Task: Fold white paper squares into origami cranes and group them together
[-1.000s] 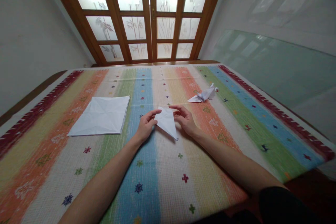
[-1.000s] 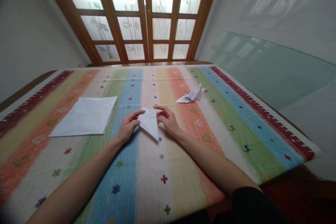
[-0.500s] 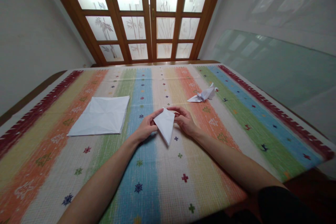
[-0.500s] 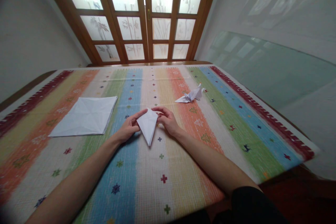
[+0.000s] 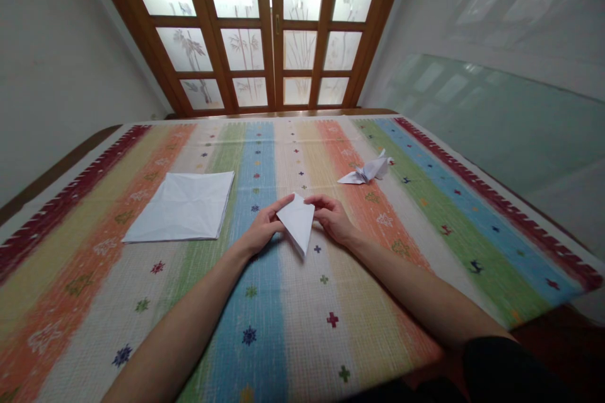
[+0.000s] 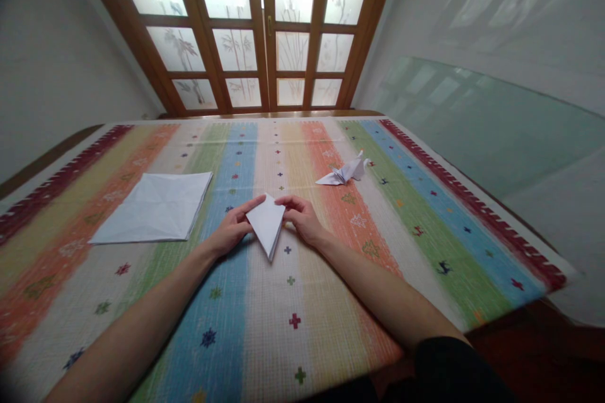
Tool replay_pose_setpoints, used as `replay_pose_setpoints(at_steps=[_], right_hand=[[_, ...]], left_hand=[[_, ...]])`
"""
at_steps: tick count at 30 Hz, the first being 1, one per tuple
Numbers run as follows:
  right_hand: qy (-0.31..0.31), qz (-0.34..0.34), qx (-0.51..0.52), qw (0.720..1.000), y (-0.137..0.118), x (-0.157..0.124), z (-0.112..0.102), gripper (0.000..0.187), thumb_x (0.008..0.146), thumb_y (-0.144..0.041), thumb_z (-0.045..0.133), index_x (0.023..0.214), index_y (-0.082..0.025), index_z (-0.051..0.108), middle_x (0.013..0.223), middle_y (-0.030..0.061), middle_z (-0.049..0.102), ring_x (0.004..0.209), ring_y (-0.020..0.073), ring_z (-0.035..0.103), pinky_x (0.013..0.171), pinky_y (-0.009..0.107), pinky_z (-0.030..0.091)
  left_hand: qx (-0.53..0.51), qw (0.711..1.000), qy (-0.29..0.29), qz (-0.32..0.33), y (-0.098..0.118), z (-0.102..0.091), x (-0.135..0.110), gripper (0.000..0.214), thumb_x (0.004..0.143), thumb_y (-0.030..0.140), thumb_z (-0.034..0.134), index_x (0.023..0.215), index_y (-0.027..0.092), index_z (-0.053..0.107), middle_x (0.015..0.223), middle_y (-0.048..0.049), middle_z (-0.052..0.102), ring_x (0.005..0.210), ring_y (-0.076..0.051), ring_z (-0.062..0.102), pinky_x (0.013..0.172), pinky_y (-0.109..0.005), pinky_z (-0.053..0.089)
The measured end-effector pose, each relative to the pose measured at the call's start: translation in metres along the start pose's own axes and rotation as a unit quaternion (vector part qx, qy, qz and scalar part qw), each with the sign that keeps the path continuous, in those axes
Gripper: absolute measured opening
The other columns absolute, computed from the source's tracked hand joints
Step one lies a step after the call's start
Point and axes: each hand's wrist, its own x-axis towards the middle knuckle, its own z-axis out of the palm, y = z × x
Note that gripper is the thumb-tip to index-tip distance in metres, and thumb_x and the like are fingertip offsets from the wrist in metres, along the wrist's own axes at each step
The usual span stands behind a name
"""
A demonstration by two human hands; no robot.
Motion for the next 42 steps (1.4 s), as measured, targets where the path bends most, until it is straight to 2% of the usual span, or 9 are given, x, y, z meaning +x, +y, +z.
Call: replay_pose_setpoints(at_steps=[5,9,12,19,24,27,32,36,42], right_hand=[[0.0,-0.009,-0.012,1.0,0.0,-0.001,-0.001,0.022,0.062,-0.021,0.071,0.084,-0.023,0.069,0.075,-0.0018,0.066,0.067,0.0133,0.057,0.064,0.027,0.044],[0.001,-0.03,-0.055,0.998,-0.001,-0.002,0.001,0.023,0.061,-0.024,0.078,0.082,-0.022,0.069,0.072,-0.002,0.065,0.064,0.0126,0.056,0.062,0.026,0.045],[0.015,-0.029,-0.083,0.996,-0.004,-0.004,0.005,0.021,0.062,-0.031,0.079,0.076,-0.021,0.067,0.068,-0.0019,0.065,0.061,0.0124,0.056,0.059,0.026,0.045],[0.054,-0.033,-0.127,0.99,-0.008,-0.005,0.009,0.023,0.062,-0.035,0.077,0.066,-0.02,0.061,0.062,-0.0025,0.061,0.057,0.0118,0.054,0.055,0.026,0.045],[0.053,-0.026,-0.086,0.995,-0.008,-0.006,0.012,0.03,0.06,-0.034,0.078,0.079,-0.022,0.058,0.063,-0.0045,0.06,0.056,0.0112,0.054,0.055,0.025,0.045],[0.035,-0.017,-0.074,0.996,-0.008,-0.007,0.014,0.035,0.062,-0.035,0.078,0.088,-0.023,0.057,0.067,-0.0045,0.061,0.058,0.0116,0.056,0.058,0.026,0.046],[0.047,-0.049,-0.098,0.993,-0.009,-0.008,0.015,0.029,0.064,-0.035,0.077,0.079,-0.022,0.055,0.07,-0.0024,0.062,0.062,0.0126,0.057,0.06,0.026,0.047],[0.062,-0.071,-0.08,0.992,-0.008,-0.005,0.011,0.031,0.062,-0.03,0.077,0.084,-0.024,0.056,0.08,-0.0011,0.065,0.069,0.0135,0.059,0.061,0.026,0.048],[0.046,-0.088,-0.16,0.982,-0.006,-0.001,0.0,0.004,0.069,-0.025,0.065,0.068,-0.021,0.066,0.072,0.0005,0.067,0.066,0.014,0.059,0.063,0.028,0.047]], left_hand=[[0.048,0.998,0.034,0.037,-0.002,0.001,0.002,0.06,0.068,0.026,0.072,0.126,0.019,0.062,0.118,-0.0079,0.068,0.106,-0.023,0.061,0.094,-0.033,0.044],[0.092,0.991,0.065,0.069,-0.002,0.002,0.003,0.037,0.072,0.04,0.071,0.1,0.015,0.071,0.094,-0.006,0.072,0.084,-0.02,0.063,0.075,-0.029,0.047],[0.084,0.991,0.082,0.07,-0.002,0.005,0.002,0.036,0.069,0.043,0.074,0.091,0.014,0.068,0.079,-0.0023,0.068,0.068,-0.014,0.058,0.063,-0.025,0.044],[0.048,0.987,0.14,0.062,0.001,0.012,0.002,0.043,0.061,0.048,0.079,0.081,0.016,0.058,0.069,0.0011,0.065,0.057,-0.012,0.057,0.055,-0.022,0.042],[0.048,0.987,0.147,0.043,-0.001,0.011,0.003,0.047,0.06,0.047,0.079,0.085,0.018,0.053,0.063,0.0022,0.066,0.048,-0.011,0.055,0.049,-0.022,0.04],[0.047,0.987,0.145,0.046,0.0,0.011,0.003,0.048,0.06,0.045,0.079,0.087,0.018,0.05,0.063,0.0021,0.067,0.047,-0.012,0.056,0.049,-0.022,0.041],[0.041,0.987,0.136,0.074,0.002,0.014,0.002,0.04,0.059,0.039,0.079,0.079,0.018,0.05,0.062,0.0028,0.065,0.05,-0.01,0.055,0.051,-0.021,0.041],[0.071,0.977,0.168,0.114,0.003,0.012,0.004,0.026,0.06,0.032,0.077,0.07,0.017,0.058,0.064,0.0022,0.064,0.059,-0.011,0.057,0.059,-0.023,0.044],[0.142,0.971,0.161,0.103,0.005,0.004,0.004,0.011,0.06,0.024,0.071,0.069,0.018,0.073,0.072,-0.002,0.072,0.068,-0.016,0.062,0.071,-0.029,0.049]])
